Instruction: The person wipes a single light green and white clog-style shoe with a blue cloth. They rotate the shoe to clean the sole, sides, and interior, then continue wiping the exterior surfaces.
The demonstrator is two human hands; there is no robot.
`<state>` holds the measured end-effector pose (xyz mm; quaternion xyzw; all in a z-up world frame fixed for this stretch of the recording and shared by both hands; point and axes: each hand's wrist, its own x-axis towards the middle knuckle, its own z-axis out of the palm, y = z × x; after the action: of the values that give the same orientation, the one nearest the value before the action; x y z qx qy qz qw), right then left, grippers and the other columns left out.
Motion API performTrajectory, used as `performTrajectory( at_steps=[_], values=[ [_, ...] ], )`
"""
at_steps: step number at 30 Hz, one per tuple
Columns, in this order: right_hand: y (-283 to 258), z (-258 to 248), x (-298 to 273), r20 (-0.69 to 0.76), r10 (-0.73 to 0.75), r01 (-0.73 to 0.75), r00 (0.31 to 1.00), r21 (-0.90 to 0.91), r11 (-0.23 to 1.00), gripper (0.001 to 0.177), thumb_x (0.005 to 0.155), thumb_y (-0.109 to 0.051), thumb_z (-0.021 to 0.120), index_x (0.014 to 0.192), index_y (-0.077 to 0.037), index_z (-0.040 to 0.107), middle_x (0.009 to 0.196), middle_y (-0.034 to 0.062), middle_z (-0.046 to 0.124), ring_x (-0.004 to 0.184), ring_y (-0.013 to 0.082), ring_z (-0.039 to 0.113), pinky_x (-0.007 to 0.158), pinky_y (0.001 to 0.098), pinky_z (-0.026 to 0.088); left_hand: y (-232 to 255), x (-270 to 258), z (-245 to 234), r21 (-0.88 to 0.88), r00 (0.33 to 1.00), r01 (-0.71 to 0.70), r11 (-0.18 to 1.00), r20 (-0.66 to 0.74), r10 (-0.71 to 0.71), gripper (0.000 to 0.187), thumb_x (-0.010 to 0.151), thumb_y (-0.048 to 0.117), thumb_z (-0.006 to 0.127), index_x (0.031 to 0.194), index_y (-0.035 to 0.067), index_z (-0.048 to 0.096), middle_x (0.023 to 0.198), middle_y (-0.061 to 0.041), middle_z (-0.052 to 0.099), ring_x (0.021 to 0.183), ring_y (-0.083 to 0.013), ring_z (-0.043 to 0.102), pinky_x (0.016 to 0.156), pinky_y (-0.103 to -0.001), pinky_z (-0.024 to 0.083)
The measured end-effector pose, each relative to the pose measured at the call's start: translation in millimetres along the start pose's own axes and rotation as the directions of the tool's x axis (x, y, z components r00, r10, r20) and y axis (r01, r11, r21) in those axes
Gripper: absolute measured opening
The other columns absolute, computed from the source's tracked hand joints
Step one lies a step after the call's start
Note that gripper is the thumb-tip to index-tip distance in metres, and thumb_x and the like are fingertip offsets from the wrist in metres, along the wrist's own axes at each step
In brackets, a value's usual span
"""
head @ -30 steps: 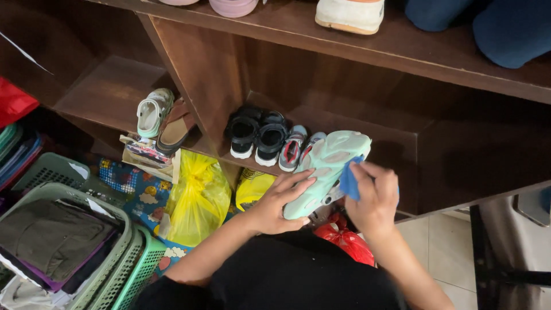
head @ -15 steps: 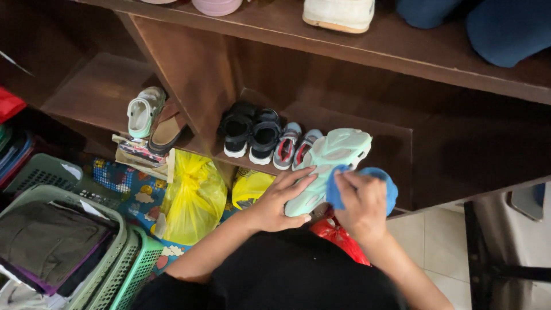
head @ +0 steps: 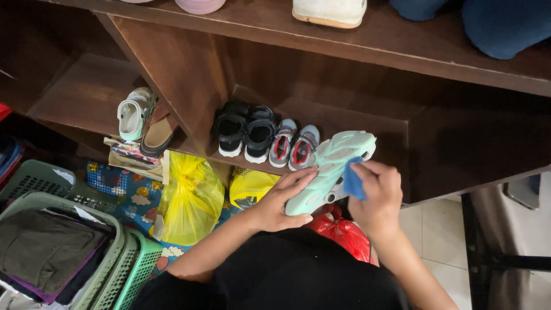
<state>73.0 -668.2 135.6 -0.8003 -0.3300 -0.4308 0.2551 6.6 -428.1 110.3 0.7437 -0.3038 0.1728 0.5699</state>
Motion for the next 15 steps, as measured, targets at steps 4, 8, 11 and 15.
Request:
performTrajectory(
  at_steps=[4, 8, 11, 15],
  values=[
    [-25, 2, 5, 0.022, -0.123, 0.125, 0.992, -0.085, 0.989, 0.029, 0.083, 0.003, 0.062, 0.107, -0.005, 0.077, 0.106, 0.0102, 0.060, 0.088, 0.0316, 0.064, 0.078, 0.0417, 0.050, -6, -1, -6, 0.000, 1.000, 0.017, 1.000, 0.008, -0.017, 0.090, 0.077, 0.034, 0.083, 0.154, 0.011, 0.043, 0.153, -0.017, 0.046, 0.131, -0.0375, 0.052, 0.109, -0.046, 0.038],
    [-31, 8, 8, 0.076, -0.200, 0.203, 0.977, -0.038, 0.978, 0.039, 0.079, -0.001, 0.057, 0.113, -0.004, 0.076, 0.108, 0.0128, 0.060, 0.090, 0.0322, 0.063, 0.076, 0.0416, 0.047, -7, 5, -20, 0.075, 1.000, -0.018, 0.997, 0.025, 0.016, 0.091, 0.075, 0.034, 0.084, 0.153, 0.013, 0.044, 0.153, -0.015, 0.046, 0.131, -0.0380, 0.053, 0.109, -0.048, 0.039],
    [-21, 16, 17, 0.045, -0.215, 0.219, 0.976, -0.109, 0.970, 0.032, 0.085, -0.002, 0.059, 0.112, -0.004, 0.076, 0.109, 0.0137, 0.061, 0.090, 0.0330, 0.063, 0.075, 0.0418, 0.045, -8, 10, -28, 0.057, 0.999, -0.030, 0.998, 0.025, 0.029, 0.090, 0.075, 0.033, 0.083, 0.153, 0.013, 0.044, 0.152, -0.016, 0.048, 0.129, -0.0380, 0.054, 0.108, -0.048, 0.040],
    [-32, 24, 28, -0.003, -0.153, 0.152, 0.988, -0.125, 0.980, 0.025, 0.091, 0.005, 0.057, 0.106, -0.002, 0.076, 0.106, 0.0136, 0.061, 0.087, 0.0326, 0.063, 0.074, 0.0400, 0.046, -15, 9, -36, 0.005, 1.000, -0.017, 1.000, 0.026, 0.017, 0.088, 0.076, 0.035, 0.083, 0.152, 0.011, 0.046, 0.151, -0.016, 0.049, 0.129, -0.0379, 0.054, 0.108, -0.048, 0.041]
  ],
)
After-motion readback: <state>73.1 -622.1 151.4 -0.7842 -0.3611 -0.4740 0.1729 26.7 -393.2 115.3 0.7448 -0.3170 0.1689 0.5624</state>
